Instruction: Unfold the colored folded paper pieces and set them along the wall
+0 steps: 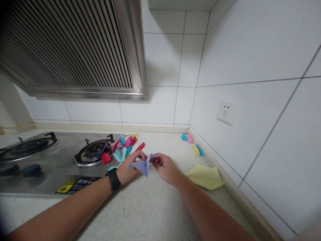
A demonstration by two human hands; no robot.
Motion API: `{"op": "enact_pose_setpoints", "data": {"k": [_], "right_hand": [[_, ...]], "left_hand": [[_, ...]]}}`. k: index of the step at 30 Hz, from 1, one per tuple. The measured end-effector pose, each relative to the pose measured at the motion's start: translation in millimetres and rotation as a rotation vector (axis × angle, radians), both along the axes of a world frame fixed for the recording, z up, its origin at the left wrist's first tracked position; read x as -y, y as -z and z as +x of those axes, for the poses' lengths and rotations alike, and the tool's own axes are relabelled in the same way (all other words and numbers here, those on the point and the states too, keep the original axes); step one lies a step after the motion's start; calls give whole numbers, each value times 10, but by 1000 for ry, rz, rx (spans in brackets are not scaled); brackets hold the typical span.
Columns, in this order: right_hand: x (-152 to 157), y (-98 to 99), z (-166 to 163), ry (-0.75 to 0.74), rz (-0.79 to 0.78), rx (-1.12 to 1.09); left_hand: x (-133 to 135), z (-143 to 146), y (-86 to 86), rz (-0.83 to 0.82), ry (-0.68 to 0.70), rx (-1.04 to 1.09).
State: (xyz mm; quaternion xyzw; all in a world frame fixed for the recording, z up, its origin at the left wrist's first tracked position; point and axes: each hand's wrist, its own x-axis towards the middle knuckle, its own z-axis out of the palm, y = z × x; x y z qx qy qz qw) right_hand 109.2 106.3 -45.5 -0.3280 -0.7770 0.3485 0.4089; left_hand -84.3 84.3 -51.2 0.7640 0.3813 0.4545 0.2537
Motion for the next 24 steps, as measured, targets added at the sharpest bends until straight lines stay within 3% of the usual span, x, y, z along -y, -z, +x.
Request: {"op": "enact_pose_setpoints", "data": {"k": [9, 24], "right_hand": [[-8, 40, 0, -63, -48, -51], [15, 38, 24, -39, -43, 80]], "left_hand": [[19, 8, -7, -27, 27, 20], [18, 12, -6, -24, 26, 6]]}}
